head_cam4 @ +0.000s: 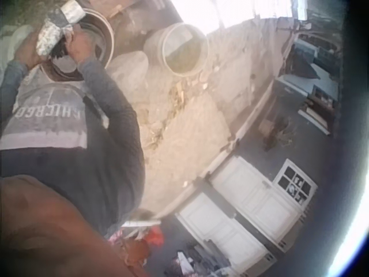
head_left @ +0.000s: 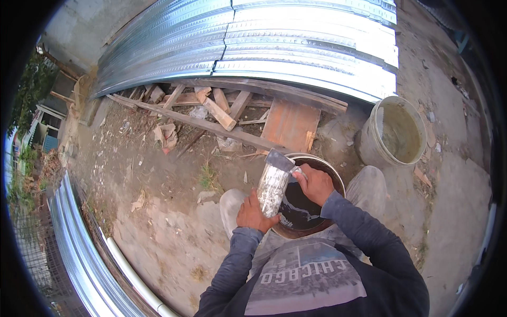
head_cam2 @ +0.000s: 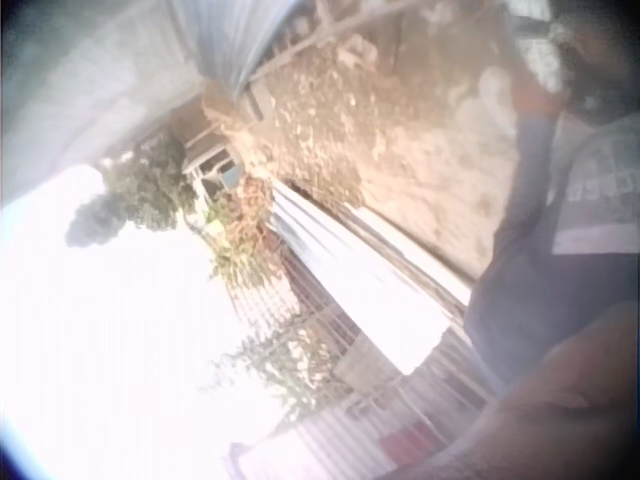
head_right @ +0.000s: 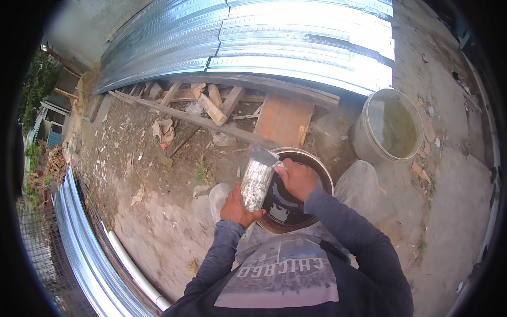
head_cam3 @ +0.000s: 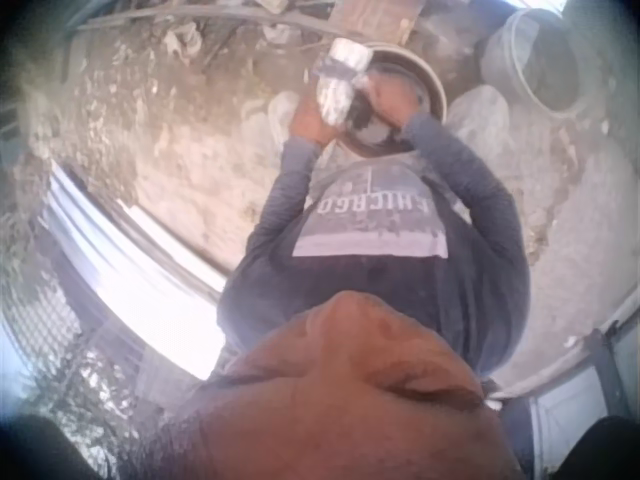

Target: The person cleans a section of white pipe by dipping it into a bucket of water and using a scraper to remove dirt from the surface. They rotate the pipe by hand while scraping the exterior.

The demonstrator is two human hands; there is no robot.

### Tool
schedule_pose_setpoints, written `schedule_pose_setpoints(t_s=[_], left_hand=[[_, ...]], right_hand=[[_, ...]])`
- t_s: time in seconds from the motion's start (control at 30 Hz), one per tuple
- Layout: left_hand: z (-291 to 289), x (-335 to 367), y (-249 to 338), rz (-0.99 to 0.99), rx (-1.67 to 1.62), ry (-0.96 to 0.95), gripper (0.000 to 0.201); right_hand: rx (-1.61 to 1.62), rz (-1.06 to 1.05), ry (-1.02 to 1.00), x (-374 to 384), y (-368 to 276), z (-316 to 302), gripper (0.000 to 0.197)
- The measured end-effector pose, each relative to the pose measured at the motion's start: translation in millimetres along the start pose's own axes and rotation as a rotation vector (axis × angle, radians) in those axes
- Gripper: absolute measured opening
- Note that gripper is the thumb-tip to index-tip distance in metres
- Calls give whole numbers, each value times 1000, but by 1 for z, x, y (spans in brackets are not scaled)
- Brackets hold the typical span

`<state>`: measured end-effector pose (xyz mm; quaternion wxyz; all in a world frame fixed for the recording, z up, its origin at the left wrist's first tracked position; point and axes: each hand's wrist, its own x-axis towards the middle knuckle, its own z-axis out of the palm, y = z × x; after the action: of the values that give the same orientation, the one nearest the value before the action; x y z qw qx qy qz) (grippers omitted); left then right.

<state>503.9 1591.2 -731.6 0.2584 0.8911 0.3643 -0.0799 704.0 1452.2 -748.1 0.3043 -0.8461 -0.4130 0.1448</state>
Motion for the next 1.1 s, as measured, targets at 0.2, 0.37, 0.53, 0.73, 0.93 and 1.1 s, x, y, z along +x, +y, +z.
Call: schedule_pose_setpoints(t_s=[0.2,0.37,0.53,0.73,0.93,1.1], left_hand=[[5,-5,-3,16,-3,4,127],[-3,-15,-31,47,-284,-114,125],[-11,-23,-26,-50,-321,-166,123],[5,-29,-24,-24,-230,-63,123],[-5,-22,-18,-45,-245,-134,121],[-4,-24,-24,0,-319,-112,120]], right_hand=[[-76,-12,-110,-15,-10,-1,40],[-63,-143,-104,-24,-11,0,40],[-97,-107,48,-1,-6,-10,35],[-217,146,29,42,22,-29,32],[-103,-473,188,-12,-3,-11,39],[-44,-417,110,-9,2,1,36]])
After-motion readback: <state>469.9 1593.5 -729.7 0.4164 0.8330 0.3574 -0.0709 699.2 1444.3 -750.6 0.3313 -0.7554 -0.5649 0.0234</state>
